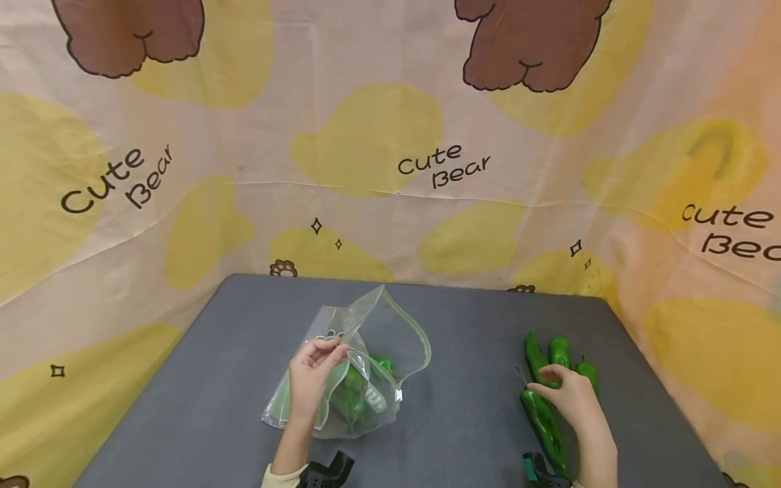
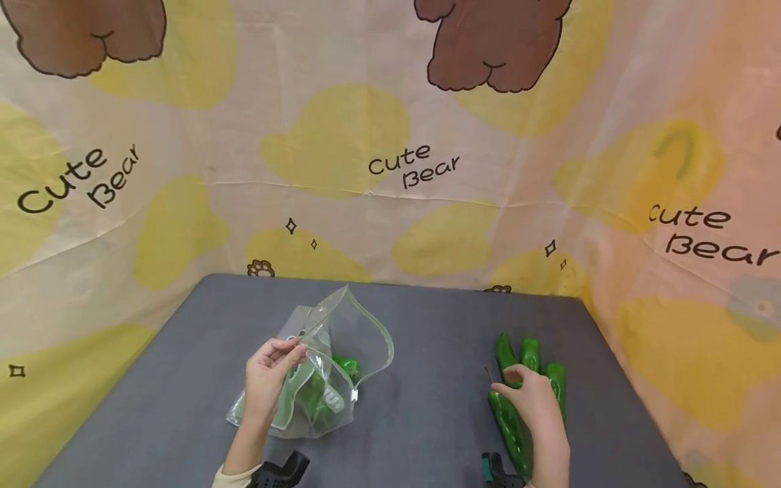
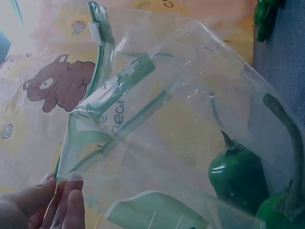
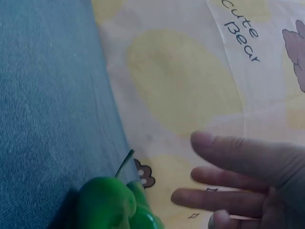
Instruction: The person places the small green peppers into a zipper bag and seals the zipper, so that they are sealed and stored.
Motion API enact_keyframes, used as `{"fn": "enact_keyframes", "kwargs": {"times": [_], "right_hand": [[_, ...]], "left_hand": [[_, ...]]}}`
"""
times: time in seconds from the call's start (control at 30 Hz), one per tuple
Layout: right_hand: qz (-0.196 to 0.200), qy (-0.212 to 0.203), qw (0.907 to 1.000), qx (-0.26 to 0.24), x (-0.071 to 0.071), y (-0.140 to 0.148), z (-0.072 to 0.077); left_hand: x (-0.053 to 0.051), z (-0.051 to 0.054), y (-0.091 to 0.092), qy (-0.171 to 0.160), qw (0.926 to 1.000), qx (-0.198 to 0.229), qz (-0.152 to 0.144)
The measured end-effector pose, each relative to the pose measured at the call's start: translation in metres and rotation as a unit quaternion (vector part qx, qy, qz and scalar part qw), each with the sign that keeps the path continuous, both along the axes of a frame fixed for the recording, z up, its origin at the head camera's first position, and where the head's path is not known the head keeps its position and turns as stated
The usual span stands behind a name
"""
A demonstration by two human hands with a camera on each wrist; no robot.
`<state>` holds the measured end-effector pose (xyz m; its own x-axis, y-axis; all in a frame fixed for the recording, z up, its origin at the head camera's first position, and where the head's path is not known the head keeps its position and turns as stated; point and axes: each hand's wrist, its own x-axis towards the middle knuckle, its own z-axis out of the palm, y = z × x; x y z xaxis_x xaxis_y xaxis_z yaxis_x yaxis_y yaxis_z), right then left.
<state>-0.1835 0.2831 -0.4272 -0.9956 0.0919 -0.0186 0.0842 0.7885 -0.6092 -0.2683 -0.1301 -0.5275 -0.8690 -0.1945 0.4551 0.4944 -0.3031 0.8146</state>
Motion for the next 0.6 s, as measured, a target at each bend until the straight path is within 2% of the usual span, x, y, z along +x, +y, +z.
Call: {"fn": "enact_keyframes", "kwargs": {"times": [0.1, 0.17, 0.23, 0.27, 0.3, 0.33, 0.4, 0.43, 0.47, 0.5, 0.6], "right_hand": [[-0.008, -0.028, 0.9996, 0.001, 0.0, 0.003, 0.0], [-0.013, -0.046, 0.9989, -0.001, -0.001, 0.005, -0.001], [-0.017, -0.067, 0.9976, -0.003, -0.001, 0.007, -0.001], [-0.018, -0.078, 0.9968, -0.005, -0.001, 0.008, 0.0], [-0.019, -0.088, 0.9959, -0.007, -0.001, 0.009, 0.0], [-0.019, -0.097, 0.995, -0.009, -0.001, 0.01, 0.0], [-0.018, -0.113, 0.9934, -0.011, -0.001, 0.011, 0.0], [-0.017, -0.121, 0.9925, -0.012, -0.001, 0.011, 0.0], [-0.017, -0.127, 0.9917, -0.013, -0.001, 0.011, 0.0], [-0.017, -0.133, 0.9909, -0.012, -0.002, 0.011, 0.0], [-0.019, -0.151, 0.9884, -0.008, -0.003, 0.011, -0.001]], "left_hand": [[0.001, 0.0, -0.001, 0.005, 0.9999, -0.009, -0.004], [0.003, 0.005, -0.001, 0.028, 0.9994, -0.018, -0.013], [0.014, 0.023, 0.003, 0.043, 0.9986, -0.025, -0.02], [0.017, 0.03, 0.004, 0.061, 0.9974, -0.026, -0.029], [0.024, 0.042, 0.007, 0.069, 0.9967, -0.026, -0.034], [0.031, 0.054, 0.009, 0.072, 0.9963, -0.022, -0.04], [0.04, 0.069, 0.013, 0.07, 0.9965, -0.021, -0.04], [0.039, 0.066, 0.012, 0.078, 0.9958, -0.026, -0.04], [0.034, 0.058, 0.01, 0.084, 0.9951, -0.032, -0.041], [0.032, 0.053, 0.009, 0.077, 0.9956, -0.04, -0.034], [0.015, 0.025, 0.005, 0.08, 0.9947, -0.059, -0.025]]}}
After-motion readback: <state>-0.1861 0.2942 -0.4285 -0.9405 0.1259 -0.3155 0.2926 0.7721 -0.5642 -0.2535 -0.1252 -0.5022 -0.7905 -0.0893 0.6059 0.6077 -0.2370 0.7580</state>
